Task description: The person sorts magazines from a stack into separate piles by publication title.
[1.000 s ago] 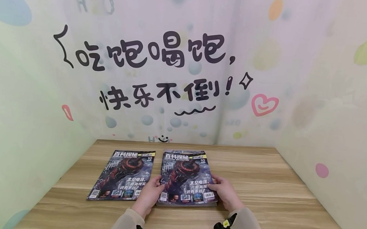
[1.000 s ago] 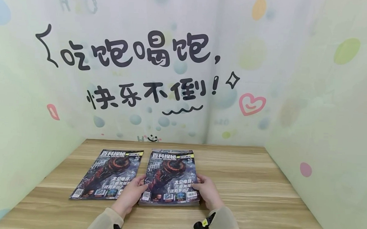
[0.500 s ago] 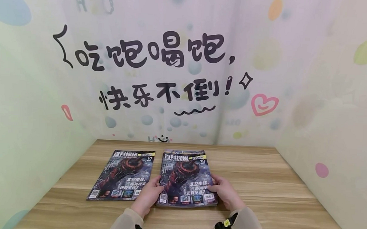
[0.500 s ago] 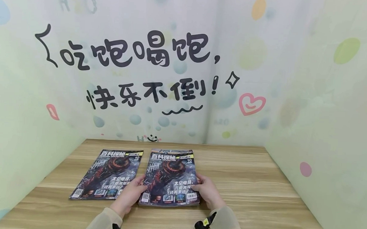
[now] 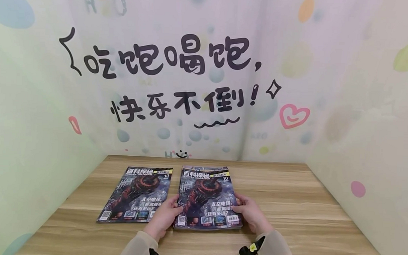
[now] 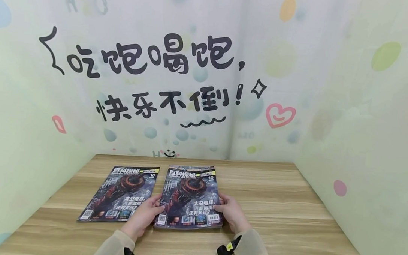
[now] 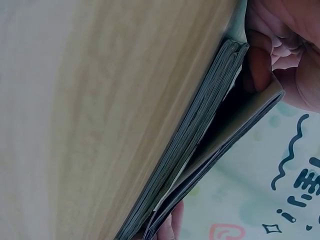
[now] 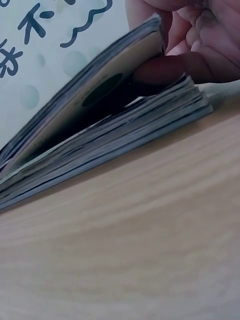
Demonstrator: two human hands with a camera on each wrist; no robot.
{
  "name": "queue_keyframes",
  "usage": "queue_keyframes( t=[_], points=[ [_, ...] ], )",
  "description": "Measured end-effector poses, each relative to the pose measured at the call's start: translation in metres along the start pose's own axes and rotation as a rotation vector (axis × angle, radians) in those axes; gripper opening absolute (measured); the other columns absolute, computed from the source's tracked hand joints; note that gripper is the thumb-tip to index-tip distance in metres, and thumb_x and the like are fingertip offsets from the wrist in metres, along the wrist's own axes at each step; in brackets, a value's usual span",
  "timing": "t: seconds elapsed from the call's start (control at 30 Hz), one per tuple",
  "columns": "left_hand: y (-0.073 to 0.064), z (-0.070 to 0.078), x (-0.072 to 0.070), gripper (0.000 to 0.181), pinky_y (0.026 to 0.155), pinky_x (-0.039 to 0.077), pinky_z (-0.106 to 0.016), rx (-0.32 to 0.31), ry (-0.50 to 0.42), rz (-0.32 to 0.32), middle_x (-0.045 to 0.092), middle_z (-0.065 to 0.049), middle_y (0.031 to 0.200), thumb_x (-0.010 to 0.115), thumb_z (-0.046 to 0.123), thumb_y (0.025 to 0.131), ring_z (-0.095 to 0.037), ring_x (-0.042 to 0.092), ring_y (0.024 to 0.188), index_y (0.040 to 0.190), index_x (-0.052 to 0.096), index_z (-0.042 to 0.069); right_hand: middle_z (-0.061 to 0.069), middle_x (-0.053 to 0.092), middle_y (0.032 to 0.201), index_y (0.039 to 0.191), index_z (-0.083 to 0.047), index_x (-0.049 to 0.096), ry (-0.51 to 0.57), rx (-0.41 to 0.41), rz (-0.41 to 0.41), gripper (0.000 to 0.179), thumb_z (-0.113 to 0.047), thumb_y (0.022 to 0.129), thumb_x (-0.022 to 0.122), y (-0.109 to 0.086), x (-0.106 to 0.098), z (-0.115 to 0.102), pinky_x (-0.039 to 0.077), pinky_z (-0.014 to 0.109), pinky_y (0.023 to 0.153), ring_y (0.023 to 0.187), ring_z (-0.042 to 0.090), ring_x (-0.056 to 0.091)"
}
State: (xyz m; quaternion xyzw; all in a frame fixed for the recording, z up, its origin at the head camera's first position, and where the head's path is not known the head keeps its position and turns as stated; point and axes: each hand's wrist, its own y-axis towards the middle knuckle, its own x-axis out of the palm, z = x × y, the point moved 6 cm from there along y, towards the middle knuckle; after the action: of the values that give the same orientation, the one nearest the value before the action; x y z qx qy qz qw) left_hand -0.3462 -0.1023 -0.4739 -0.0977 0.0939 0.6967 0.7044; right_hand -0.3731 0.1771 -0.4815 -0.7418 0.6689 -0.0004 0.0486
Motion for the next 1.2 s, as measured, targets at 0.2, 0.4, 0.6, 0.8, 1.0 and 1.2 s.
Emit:
queue_keyframes(
  t=[0.2, 0.4, 0.6, 0.8, 1.0, 1.2],
  points=[
    [0.001, -0.001, 0.001, 0.058, 0.101, 0.04, -0.051, 0.0, -0.012, 0.009, 0.057, -0.02, 0.12, 0.058, 0.007, 0.091, -0.031, 0.051, 0.113, 0.142, 0.037, -0.008, 0.015, 0.058, 0.098, 0.135, 0.013, 0.044, 0.024, -0.007, 0.058, 0.059, 0.013, 0.079, 0.062, 0.0, -0.002, -0.002, 0.051, 0.032, 0.069, 0.079, 0.02, 0.058],
    [0.001, 0.001, -0.002, 0.058, 0.095, 0.044, -0.044, 0.012, -0.01, 0.026, 0.057, -0.013, 0.109, 0.06, 0.006, 0.09, -0.026, 0.051, 0.105, 0.142, 0.038, -0.008, 0.013, 0.056, 0.099, 0.136, 0.009, 0.046, 0.054, 0.027, 0.054, 0.058, 0.012, 0.08, 0.062, -0.001, -0.004, -0.002, 0.053, 0.032, 0.066, 0.078, 0.021, 0.059],
    [0.001, 0.003, -0.003, 0.058, 0.088, 0.046, -0.038, 0.02, -0.022, 0.03, 0.057, -0.011, 0.104, 0.061, 0.005, 0.09, -0.024, 0.052, 0.101, 0.142, 0.038, -0.008, 0.013, 0.055, 0.1, 0.137, 0.01, 0.044, 0.09, 0.041, 0.037, 0.058, 0.012, 0.081, 0.06, -0.001, -0.005, -0.003, 0.054, 0.032, 0.068, 0.08, 0.02, 0.06],
    [0.002, 0.003, -0.005, 0.058, 0.087, 0.045, -0.035, 0.025, -0.063, 0.034, 0.053, -0.009, 0.098, 0.06, 0.003, 0.09, -0.023, 0.051, 0.098, 0.142, 0.037, -0.008, 0.013, 0.058, 0.1, 0.137, 0.01, 0.043, 0.095, 0.031, 0.031, 0.059, 0.012, 0.081, 0.06, -0.001, -0.003, -0.007, 0.054, 0.032, 0.067, 0.078, 0.02, 0.061],
    [0.002, 0.003, -0.009, 0.057, 0.089, 0.042, -0.037, 0.033, -0.044, 0.044, 0.05, -0.008, 0.095, 0.06, 0.004, 0.089, -0.023, 0.049, 0.096, 0.141, 0.039, -0.006, 0.013, 0.06, 0.101, 0.138, 0.01, 0.043, 0.094, 0.016, 0.027, 0.06, 0.012, 0.08, 0.061, -0.001, 0.0, -0.01, 0.054, 0.032, 0.065, 0.077, 0.019, 0.061],
    [0.003, 0.003, -0.011, 0.058, 0.1, 0.04, -0.047, 0.01, -0.036, 0.041, 0.053, -0.01, 0.105, 0.061, 0.007, 0.091, -0.027, 0.049, 0.108, 0.143, 0.039, -0.003, 0.011, 0.062, 0.098, 0.139, 0.011, 0.041, 0.099, -0.002, 0.019, 0.062, 0.012, 0.08, 0.06, 0.0, 0.001, -0.013, 0.054, 0.031, 0.064, 0.076, 0.018, 0.062]
  ],
)
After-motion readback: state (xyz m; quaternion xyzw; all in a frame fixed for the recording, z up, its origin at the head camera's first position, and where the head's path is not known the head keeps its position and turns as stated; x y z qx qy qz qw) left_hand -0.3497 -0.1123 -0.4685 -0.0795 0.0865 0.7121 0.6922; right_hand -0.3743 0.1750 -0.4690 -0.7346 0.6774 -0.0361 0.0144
